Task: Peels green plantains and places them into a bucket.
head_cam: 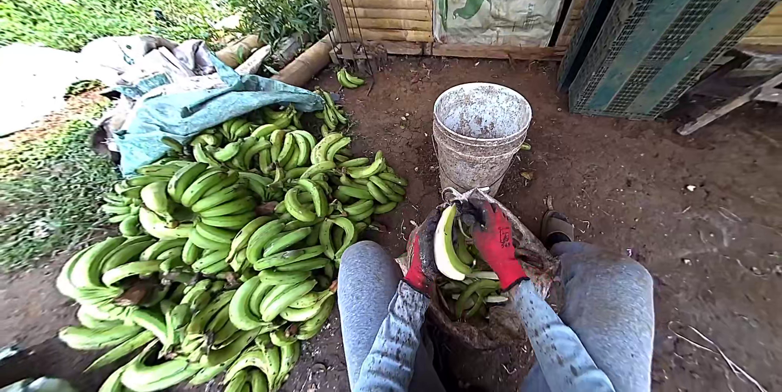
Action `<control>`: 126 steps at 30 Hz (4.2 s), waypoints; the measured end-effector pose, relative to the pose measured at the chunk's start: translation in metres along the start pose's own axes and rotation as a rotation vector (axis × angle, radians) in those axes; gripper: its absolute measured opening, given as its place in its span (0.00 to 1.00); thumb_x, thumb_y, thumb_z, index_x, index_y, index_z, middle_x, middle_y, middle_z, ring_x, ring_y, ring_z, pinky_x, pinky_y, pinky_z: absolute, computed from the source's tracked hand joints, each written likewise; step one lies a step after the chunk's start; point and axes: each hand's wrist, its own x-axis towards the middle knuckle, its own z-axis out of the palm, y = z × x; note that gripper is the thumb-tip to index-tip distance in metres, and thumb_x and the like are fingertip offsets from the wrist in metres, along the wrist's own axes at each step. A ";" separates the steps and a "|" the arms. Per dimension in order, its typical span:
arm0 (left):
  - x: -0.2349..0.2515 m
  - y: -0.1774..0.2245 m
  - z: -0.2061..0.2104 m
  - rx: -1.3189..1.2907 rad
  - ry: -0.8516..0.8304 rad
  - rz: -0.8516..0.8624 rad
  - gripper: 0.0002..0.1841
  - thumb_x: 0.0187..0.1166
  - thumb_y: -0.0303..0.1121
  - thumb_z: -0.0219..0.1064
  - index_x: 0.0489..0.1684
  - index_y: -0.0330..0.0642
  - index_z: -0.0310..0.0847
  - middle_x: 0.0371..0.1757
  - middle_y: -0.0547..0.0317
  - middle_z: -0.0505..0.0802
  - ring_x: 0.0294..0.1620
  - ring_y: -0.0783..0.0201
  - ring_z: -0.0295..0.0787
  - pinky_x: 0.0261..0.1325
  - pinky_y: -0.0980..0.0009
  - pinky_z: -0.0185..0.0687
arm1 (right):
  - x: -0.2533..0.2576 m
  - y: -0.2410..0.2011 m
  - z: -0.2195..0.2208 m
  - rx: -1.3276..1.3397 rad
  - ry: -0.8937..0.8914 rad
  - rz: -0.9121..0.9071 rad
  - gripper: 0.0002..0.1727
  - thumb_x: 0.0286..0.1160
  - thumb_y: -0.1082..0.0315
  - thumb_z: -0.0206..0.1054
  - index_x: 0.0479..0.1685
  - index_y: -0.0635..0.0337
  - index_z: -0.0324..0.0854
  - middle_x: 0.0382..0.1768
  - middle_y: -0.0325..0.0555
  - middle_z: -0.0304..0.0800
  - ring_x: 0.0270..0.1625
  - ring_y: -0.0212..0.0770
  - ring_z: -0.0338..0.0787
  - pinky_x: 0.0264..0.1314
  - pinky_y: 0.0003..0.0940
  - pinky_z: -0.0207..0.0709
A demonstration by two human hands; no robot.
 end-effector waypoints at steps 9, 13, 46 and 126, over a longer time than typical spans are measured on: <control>0.025 0.016 0.011 -0.212 0.264 -0.080 0.11 0.90 0.35 0.50 0.44 0.41 0.78 0.20 0.59 0.82 0.13 0.68 0.77 0.17 0.74 0.80 | 0.002 0.008 -0.043 0.177 -0.030 0.045 0.20 0.82 0.62 0.67 0.70 0.55 0.85 0.60 0.55 0.91 0.64 0.50 0.90 0.73 0.51 0.78; 0.095 0.094 0.069 0.194 0.197 0.581 0.22 0.90 0.37 0.50 0.80 0.43 0.62 0.37 0.63 0.86 0.28 0.69 0.86 0.34 0.69 0.90 | 0.002 0.015 -0.056 0.421 0.157 0.070 0.19 0.81 0.64 0.70 0.69 0.59 0.84 0.55 0.51 0.93 0.55 0.41 0.92 0.64 0.44 0.83; 0.051 -0.157 -0.054 0.851 0.576 -0.351 0.30 0.76 0.34 0.74 0.75 0.28 0.73 0.69 0.33 0.85 0.73 0.46 0.81 0.79 0.52 0.73 | -0.064 0.096 0.107 0.131 -0.500 0.709 0.28 0.95 0.53 0.48 0.76 0.68 0.74 0.65 0.67 0.85 0.70 0.59 0.85 0.76 0.56 0.72; -0.003 0.022 0.024 0.916 -0.046 -0.021 0.22 0.92 0.30 0.52 0.80 0.26 0.69 0.76 0.33 0.81 0.80 0.49 0.75 0.85 0.58 0.65 | 0.006 0.017 -0.016 -0.183 -0.064 -0.240 0.23 0.88 0.65 0.56 0.77 0.63 0.78 0.68 0.75 0.82 0.72 0.75 0.81 0.75 0.73 0.68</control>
